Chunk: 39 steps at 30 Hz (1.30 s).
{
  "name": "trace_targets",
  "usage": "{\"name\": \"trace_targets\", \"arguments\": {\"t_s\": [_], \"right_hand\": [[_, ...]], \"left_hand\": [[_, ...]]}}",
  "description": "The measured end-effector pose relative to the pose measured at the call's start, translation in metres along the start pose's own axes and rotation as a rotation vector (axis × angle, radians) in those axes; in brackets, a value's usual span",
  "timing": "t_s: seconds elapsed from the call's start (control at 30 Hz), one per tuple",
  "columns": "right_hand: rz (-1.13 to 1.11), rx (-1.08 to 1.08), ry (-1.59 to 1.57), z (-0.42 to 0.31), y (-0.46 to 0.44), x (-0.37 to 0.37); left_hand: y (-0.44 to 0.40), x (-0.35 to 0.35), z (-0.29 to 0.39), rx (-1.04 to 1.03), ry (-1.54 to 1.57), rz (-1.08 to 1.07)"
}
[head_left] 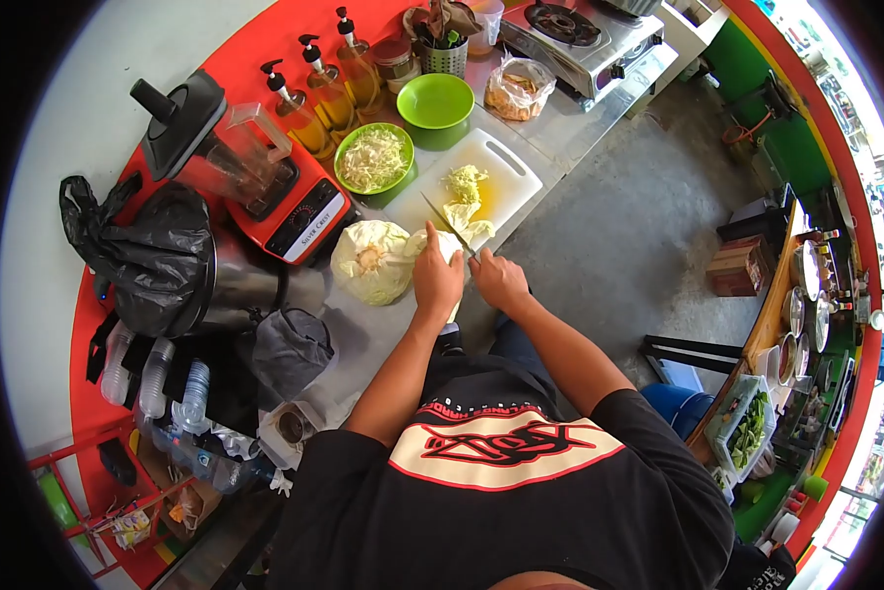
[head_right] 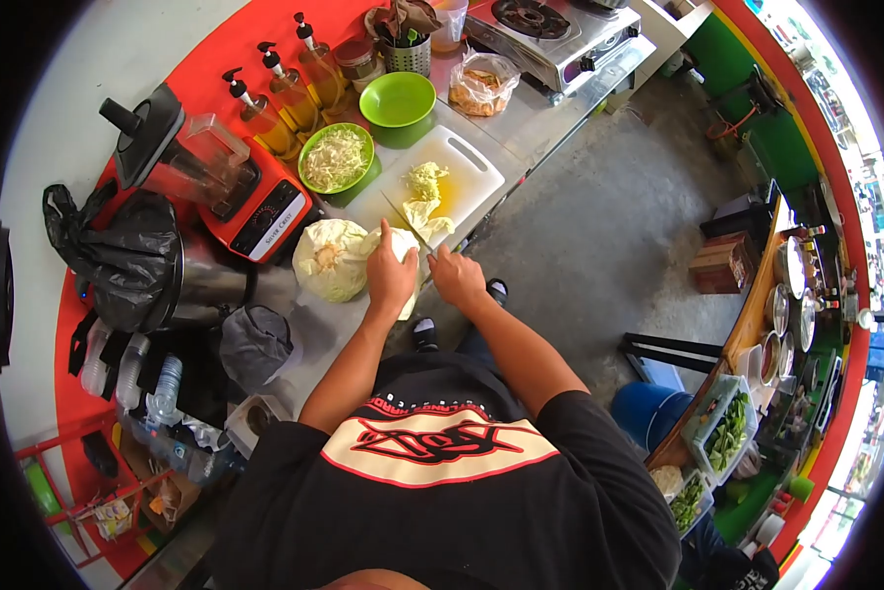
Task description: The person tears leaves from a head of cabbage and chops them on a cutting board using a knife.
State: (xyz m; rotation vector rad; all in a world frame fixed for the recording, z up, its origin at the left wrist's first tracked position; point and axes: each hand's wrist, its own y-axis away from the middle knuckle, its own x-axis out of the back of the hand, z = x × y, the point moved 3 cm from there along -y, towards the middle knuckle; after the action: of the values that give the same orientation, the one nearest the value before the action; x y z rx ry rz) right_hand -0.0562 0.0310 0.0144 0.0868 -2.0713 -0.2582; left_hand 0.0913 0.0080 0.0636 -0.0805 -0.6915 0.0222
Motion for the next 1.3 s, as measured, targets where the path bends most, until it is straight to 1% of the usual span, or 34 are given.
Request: {"name": "trace_targets", "arguments": {"t_s": [0.03,0.07,0.13,0.2,0.27,0.3,0.33,0.4,0.43,0.47,0.53,0.57,0.6,0.63,0.7,0.73,0.8,0.83,0.87,0.93,0.97,1.03,1.07,1.13,1.2,1.27,1.3], "right_hand": [[-0.030,-0.021,-0.011,0.001,-0.001,0.001],[-0.035,-0.010,-0.011,0.002,-0.001,0.003],[-0.068,0.004,-0.014,0.002,-0.002,0.006],[-0.057,0.041,-0.023,0.000,0.001,0.011],[-0.088,0.061,-0.009,-0.001,0.002,0.014],[-0.038,0.084,-0.030,-0.002,0.002,0.014],[-0.047,0.101,-0.029,-0.001,0.002,0.014],[-0.047,0.115,-0.061,0.001,0.002,0.018],[-0.004,0.133,-0.094,0.000,0.003,0.022],[-0.009,0.140,-0.091,0.003,0.001,0.021],[0.073,0.097,-0.072,0.009,0.000,0.024],[0.070,0.098,-0.067,0.012,0.000,0.024],[0.092,0.050,-0.087,0.013,0.000,0.030],[0.116,0.003,-0.106,0.015,0.000,0.035],[0.161,0.000,-0.113,0.024,0.000,0.036],[0.205,-0.003,-0.126,0.029,0.000,0.036],[0.210,-0.023,-0.117,0.037,0.002,0.036],[0.209,-0.046,-0.110,0.041,0.004,0.036],[0.212,-0.050,-0.105,0.044,0.005,0.035],[0.214,-0.073,-0.138,0.053,0.009,0.033],[0.216,-0.076,-0.132,0.056,0.011,0.032],[0.189,-0.099,-0.138,0.062,0.016,0.032],[0.193,-0.102,-0.135,0.066,0.019,0.031],[0.181,-0.115,-0.131,0.071,0.023,0.033],[0.180,-0.137,-0.142,0.076,0.029,0.038],[0.123,-0.142,-0.162,0.078,0.034,0.039],[0.122,-0.146,-0.174,0.079,0.036,0.039]], "left_hand": [[-0.001,0.009,0.007,-0.010,0.009,-0.038],[-0.004,0.020,0.012,-0.004,0.006,-0.029],[-0.012,0.042,0.016,-0.033,0.021,-0.084],[-0.019,0.067,0.010,-0.114,-0.021,-0.060],[-0.027,0.090,-0.007,-0.123,-0.094,-0.056],[-0.030,0.101,-0.015,-0.087,-0.130,-0.061],[-0.030,0.112,-0.022,-0.075,-0.135,-0.047],[-0.029,0.129,-0.032,-0.037,-0.295,-0.005],[-0.028,0.134,-0.037,-0.028,-0.297,0.003],[-0.026,0.137,-0.040,-0.031,-0.330,0.017],[-0.023,0.139,-0.037,-0.029,-0.360,0.031],[-0.021,0.139,-0.036,0.034,-0.380,0.049],[-0.020,0.139,-0.032,0.095,-0.399,0.067],[-0.018,0.136,-0.028,0.097,-0.392,0.068],[-0.017,0.134,-0.015,0.075,-0.484,0.184],[-0.018,0.131,-0.007,0.073,-0.479,0.186],[-0.021,0.123,0.013,-0.004,-0.478,0.248],[-0.024,0.115,0.021,-0.090,-0.412,0.283],[-0.026,0.102,0.024,-0.220,-0.361,0.305],[-0.033,0.065,0.025,-0.347,-0.217,0.168],[-0.034,0.046,0.023,-0.348,-0.211,0.168],[-0.037,0.004,0.015,-0.398,-0.128,-0.055],[-0.037,-0.008,0.007,-0.402,-0.123,-0.056],[-0.043,-0.027,-0.009,-0.334,-0.190,-0.105],[-0.044,-0.035,-0.015,-0.342,-0.195,-0.111],[-0.041,-0.038,-0.014,-0.371,-0.230,-0.236],[-0.039,-0.041,-0.016,-0.377,-0.231,-0.244]]}}
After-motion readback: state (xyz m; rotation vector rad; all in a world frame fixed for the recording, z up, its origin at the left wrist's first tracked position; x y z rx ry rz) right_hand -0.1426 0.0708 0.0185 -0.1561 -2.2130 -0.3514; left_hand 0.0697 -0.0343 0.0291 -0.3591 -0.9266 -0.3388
